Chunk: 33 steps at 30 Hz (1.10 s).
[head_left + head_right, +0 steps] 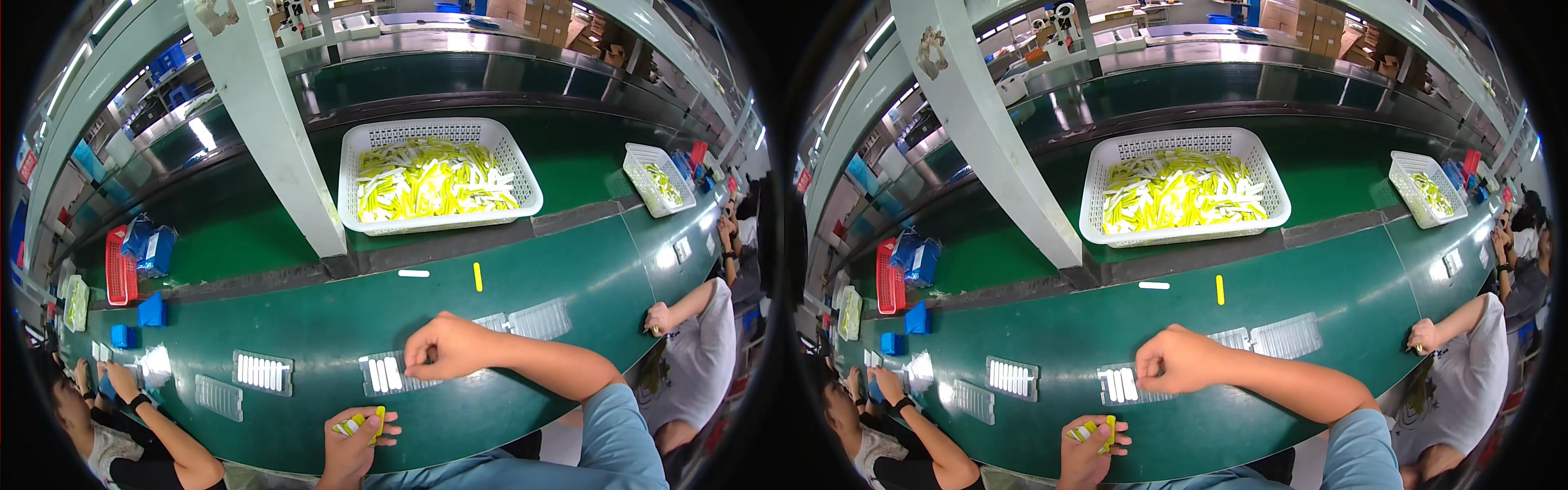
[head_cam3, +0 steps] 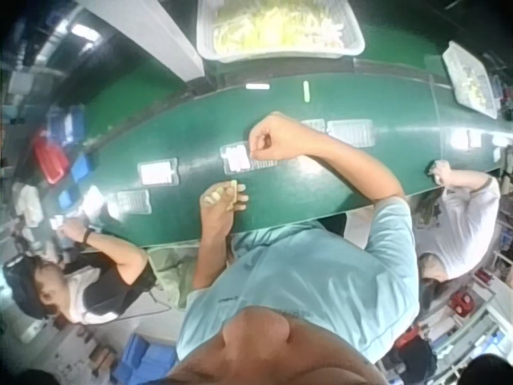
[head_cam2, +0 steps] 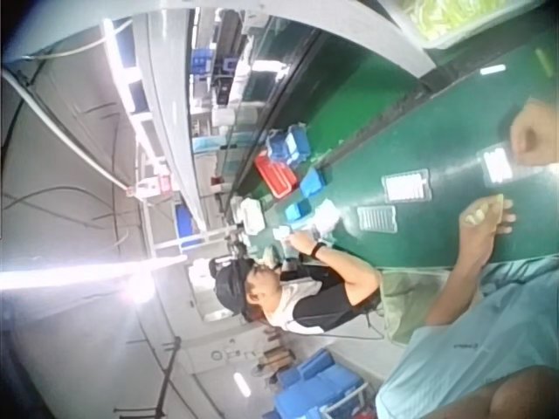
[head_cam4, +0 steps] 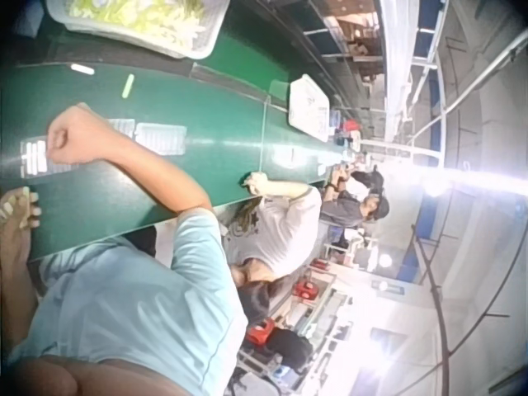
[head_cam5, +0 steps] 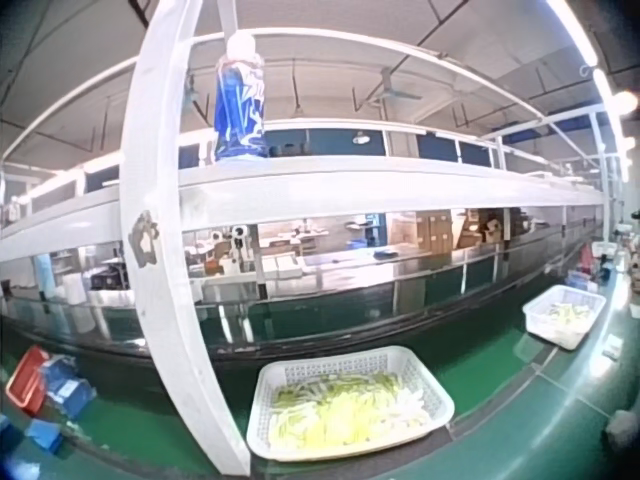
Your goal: The person takes plastic strips from a basket and places them into the slots of plastic trays by hand.
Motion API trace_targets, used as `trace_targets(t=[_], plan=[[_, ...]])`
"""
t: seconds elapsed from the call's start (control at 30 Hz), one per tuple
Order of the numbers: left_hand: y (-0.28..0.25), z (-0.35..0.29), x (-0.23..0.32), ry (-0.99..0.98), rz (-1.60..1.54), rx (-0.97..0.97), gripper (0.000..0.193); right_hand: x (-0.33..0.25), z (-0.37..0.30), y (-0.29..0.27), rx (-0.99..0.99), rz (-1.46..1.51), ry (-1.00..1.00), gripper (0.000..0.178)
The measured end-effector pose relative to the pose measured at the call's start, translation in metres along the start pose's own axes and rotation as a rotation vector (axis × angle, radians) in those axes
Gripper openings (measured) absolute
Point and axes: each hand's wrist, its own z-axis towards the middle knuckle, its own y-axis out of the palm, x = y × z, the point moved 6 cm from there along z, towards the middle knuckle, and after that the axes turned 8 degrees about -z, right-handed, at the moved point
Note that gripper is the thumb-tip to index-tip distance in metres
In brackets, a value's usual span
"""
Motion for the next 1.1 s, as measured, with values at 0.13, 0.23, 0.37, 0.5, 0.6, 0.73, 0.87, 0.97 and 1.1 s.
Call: trace_targets(t=[0.13, 0.23, 0.37, 0.5, 0.6, 0.73, 0.87, 0.97, 1.1], plan=[[0.004, 0.001, -0.001, 0.007, -0.005, -0.014, 0.025, 0.001, 0.007, 0.012, -0.041, -0.311, -0.109, 0.020], [0.002, 0.000, -0.003, -0.006, -0.005, 0.008, 0.025, -0.009, 0.011, 0.015, 0.036, -0.594, -0.035, 0.034], [0.004, 0.000, -0.001, 0.020, -0.026, 0.034, 0.025, -0.012, 0.009, 0.016, 0.044, -0.629, -0.058, 0.044], [0.009, -0.001, 0.002, 0.044, -0.046, 0.051, 0.025, -0.037, -0.007, 0.019, 0.028, -0.160, -0.095, 0.036], [0.019, 0.001, -0.004, 0.008, -0.043, -0.044, 0.024, -0.040, -0.019, 0.038, 0.069, 0.002, -0.182, 0.024], [0.020, -0.001, -0.002, 0.001, 0.017, -0.027, 0.024, -0.007, -0.020, 0.019, 0.171, 0.341, -0.044, 0.009], [0.012, 0.004, 0.004, 0.061, 0.061, 0.014, 0.024, 0.020, -0.016, -0.012, 0.036, 0.143, 0.043, 0.011], [0.023, 0.002, 0.012, 0.081, 0.047, 0.030, 0.024, 0.007, -0.015, -0.006, 0.092, -0.303, -0.120, 0.011], [0.034, 0.000, 0.014, 0.090, 0.010, 0.030, 0.025, -0.003, -0.013, 0.006, 0.219, -0.653, -0.316, 0.030]])
